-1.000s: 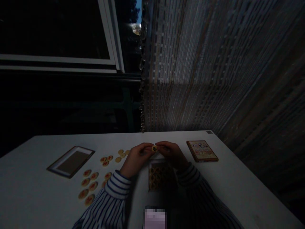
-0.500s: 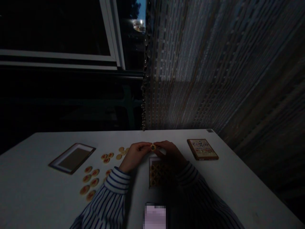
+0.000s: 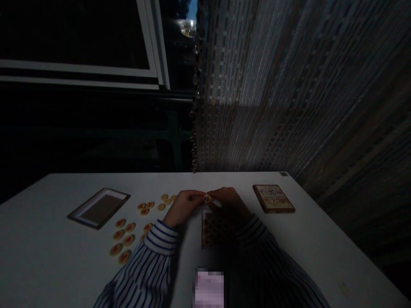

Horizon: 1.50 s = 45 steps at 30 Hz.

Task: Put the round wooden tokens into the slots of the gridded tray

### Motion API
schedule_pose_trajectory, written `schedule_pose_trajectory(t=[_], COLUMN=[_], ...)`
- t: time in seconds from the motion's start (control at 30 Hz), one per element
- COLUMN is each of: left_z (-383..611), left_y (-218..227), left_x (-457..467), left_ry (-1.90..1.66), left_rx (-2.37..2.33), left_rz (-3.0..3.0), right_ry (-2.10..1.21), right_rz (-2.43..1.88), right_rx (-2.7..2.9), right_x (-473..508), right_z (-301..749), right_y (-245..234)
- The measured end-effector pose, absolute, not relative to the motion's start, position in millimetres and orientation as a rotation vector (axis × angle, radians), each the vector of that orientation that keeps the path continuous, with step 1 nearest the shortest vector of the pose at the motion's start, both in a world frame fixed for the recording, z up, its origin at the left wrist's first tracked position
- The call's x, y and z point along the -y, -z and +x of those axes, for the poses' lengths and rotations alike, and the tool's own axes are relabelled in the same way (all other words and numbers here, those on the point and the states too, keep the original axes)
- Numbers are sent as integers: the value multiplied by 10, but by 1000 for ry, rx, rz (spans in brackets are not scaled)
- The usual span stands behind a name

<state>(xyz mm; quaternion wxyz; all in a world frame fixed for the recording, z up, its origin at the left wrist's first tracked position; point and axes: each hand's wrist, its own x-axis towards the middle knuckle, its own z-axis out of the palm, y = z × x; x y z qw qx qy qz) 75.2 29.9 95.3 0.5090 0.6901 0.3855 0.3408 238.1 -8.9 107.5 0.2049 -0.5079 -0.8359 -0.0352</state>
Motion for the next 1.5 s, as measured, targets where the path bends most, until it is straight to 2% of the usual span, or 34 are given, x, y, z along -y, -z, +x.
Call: schedule_pose_trajectory(t=[0.33, 0.7, 1.13, 1.5], left_z=[669, 663, 672, 658], left_y=[-852, -892, -760, -726], left_x=[-363, -302, -349, -348], left_ry=[-772, -493, -223, -238], left_rx=[-1137, -1257, -1331, -1250], left_rz=[1964, 2236, 2355, 2396], right_ry=[49, 51, 92, 116], right_rz=[-1432, -1626, -1653, -1641], right_rx=[2421, 2652, 2703, 2664], right_x=[29, -8, 6, 51], right_z=[2475, 2418, 2319, 2277], right_y=[-995, -874, -775, -773])
